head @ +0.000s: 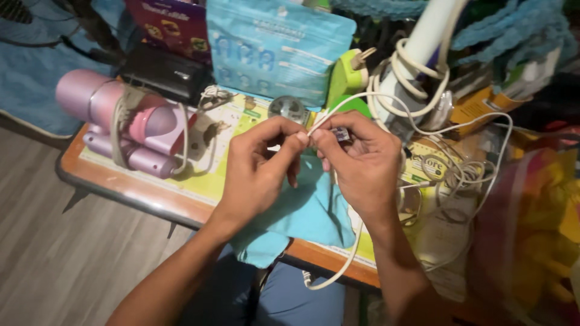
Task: The person manipulates a white USB cable, repeatedly wrapping and unwrapping a small red object around the connector end. They handle the cable with both hands, adjusting the red item and inspecting the connection point.
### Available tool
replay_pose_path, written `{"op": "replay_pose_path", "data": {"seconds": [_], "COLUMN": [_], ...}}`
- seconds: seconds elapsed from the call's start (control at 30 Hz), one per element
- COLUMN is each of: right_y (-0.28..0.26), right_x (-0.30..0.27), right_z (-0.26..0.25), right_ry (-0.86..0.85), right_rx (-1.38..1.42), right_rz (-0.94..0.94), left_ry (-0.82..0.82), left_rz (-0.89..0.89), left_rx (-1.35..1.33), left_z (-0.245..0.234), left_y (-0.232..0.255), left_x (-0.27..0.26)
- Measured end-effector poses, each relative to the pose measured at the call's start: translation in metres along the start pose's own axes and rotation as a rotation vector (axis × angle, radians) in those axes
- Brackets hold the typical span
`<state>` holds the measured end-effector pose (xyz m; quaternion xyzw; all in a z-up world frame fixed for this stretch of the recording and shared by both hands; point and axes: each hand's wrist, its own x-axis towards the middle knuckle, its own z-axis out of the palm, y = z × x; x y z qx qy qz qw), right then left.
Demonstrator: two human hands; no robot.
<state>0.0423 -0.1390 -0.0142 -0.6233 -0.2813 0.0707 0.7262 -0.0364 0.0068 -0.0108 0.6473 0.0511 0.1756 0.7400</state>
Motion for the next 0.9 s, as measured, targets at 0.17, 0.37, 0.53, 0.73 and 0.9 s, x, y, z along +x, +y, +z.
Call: {"op": "replay_pose_path", "data": {"seconds": [0.17, 0.37, 0.53, 0.73, 0.9], "right_y": [-0.003, -0.005, -0.005, -0.008, -0.011], "right_x": [0.004, 0.007, 0.010, 0.013, 0.014], "right_z": [-0.009, -0.011, -0.015, -0.018, -0.021], "right_ry": [0.034, 0.139, 0.150, 0.188, 0.250], "right_rx": [-0.008, 0.065, 0.071, 0.056, 0.043], "right_rz": [0.002, 0.027, 0.001, -0.012, -0.003], "left_ry": [-0.091, -0.109, -0.111, -0.172, -0.229], "left_rz": [-0.018, 0.065, 0.166, 0.212, 0.187], "left_rx": [0.011, 0.165, 0.244, 0.261, 0.252], "left_z": [0.004, 0.009, 0.013, 0.016, 0.019], "left_y": [0.006, 0.019, 0.026, 0.023, 0.021], "left_x": [0.011, 0.024, 0.030, 0.043, 0.050]}}
